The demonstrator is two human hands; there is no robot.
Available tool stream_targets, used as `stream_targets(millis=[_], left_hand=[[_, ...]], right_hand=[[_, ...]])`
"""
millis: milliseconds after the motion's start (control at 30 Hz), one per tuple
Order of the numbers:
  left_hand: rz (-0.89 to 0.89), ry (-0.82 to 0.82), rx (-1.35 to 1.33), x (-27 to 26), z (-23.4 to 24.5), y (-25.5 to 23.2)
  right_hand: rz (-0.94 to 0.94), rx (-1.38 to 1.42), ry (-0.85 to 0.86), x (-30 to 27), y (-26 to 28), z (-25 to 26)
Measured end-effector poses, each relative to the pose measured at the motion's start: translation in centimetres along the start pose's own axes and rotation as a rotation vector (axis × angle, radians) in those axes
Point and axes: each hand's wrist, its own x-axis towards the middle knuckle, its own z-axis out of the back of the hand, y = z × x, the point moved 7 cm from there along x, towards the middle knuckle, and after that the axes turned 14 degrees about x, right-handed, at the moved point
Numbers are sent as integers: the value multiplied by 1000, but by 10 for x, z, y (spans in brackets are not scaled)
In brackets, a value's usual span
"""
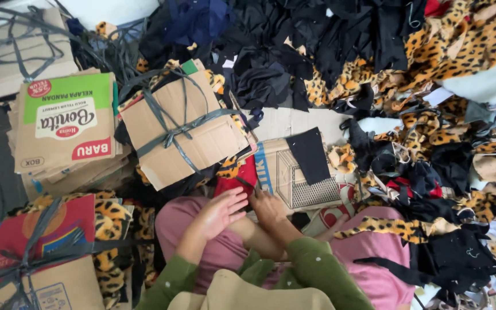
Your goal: The person, sitting on the floor, ties together a small bundle of fabric scraps using a thin black strap. They then pick up several individual black fabric pieces from the floor, smoothing each one out by hand before stacking them on top of one another.
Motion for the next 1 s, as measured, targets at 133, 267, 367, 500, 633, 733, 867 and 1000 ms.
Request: stream_targets(millis=[133,267,367,500,633,733,867,1000], left_hand=[[-33,-15,37,-36,-13,-25],[-40,-13,39,-50,-12,-36],[5,-52,-8,-53,-18,-45],[90,5,26,-40,-25,-43],[203,91,37,-19,-24,-37],[206,156,-26,-2,-4,-20],[217,183,-70,-10,-13,-30],[236,191,-92,-6,-6,-22]], right_hand=[[-145,417,-155,40,-8,17],[41,706,-91,51,28,60],[28,580,-108,36,-6,76],[-329,337,-329,14,-80,125],[-462,128,152,8,-105,116],[-551,189,37,-10,-117,105],[-539,291,25,-32,-95,112],[-771,293,-171,-59,-109,100]])
